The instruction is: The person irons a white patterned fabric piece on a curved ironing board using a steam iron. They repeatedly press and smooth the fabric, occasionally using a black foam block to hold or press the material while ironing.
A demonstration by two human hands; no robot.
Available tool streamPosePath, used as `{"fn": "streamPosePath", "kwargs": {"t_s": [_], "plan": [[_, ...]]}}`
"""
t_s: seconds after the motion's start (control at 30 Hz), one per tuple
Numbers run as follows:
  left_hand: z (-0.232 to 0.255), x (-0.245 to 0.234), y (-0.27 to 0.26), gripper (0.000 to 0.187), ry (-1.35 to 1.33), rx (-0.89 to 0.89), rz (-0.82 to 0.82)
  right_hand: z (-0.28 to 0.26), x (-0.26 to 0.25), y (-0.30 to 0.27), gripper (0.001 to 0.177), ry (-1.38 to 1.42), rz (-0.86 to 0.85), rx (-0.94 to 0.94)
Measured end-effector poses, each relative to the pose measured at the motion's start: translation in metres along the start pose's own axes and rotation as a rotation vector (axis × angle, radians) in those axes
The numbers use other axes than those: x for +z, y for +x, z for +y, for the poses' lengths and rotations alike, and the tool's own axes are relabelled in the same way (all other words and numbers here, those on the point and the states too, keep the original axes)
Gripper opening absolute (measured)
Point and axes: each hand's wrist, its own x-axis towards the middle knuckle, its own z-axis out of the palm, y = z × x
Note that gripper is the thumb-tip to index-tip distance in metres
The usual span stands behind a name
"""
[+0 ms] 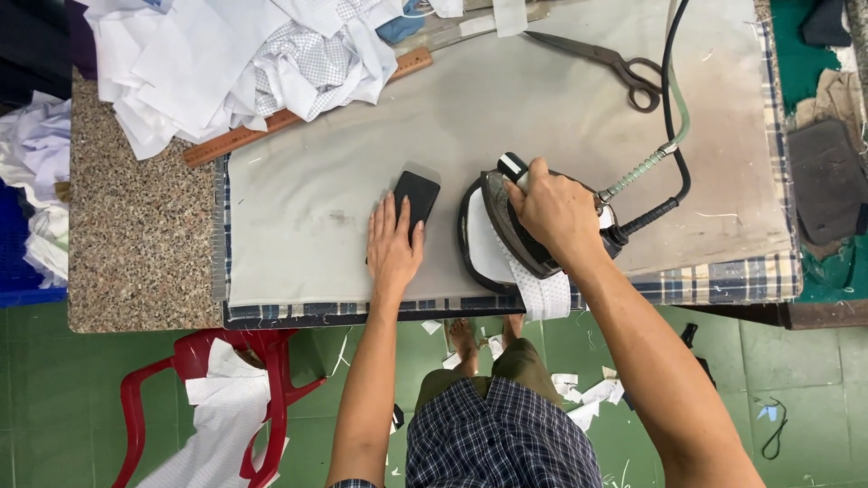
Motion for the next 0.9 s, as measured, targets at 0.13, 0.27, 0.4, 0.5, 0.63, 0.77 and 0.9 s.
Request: {"fn": "streamPosePath", "kwargs": {"t_s": [0.13,0.27,0.4,0.5,0.63,0.77,0.9], "plan": [[0.002,-0.003,0.000,0.052,-0.018,-0.005,-0.008,-0.001,-0.001,-0.001,0.042,0.024,0.010,0.010],[0.002,-0.003,-0.001,0.055,0.000,-0.005,-0.011,0.006,0.007,0.003,0.044,0.044,-0.016,0.011],[0.002,0.000,-0.002,0.062,0.007,0.003,-0.002,0.012,0.007,0.006,0.044,0.105,-0.077,-0.008],[0.004,0.000,-0.003,0.063,0.031,-0.001,-0.002,0.016,0.006,0.008,0.049,0.165,-0.151,-0.008],[0.009,-0.004,-0.001,0.063,0.046,-0.016,0.011,0.011,0.002,0.008,0.052,0.109,-0.180,0.023],[0.008,-0.003,-0.001,0.063,0.042,-0.027,0.008,0.004,0.007,0.011,0.046,-0.112,-0.071,-0.139],[0.007,0.000,0.000,0.061,0.041,-0.036,0.029,-0.010,-0.004,0.015,0.040,-0.207,-0.066,-0.324]]}}
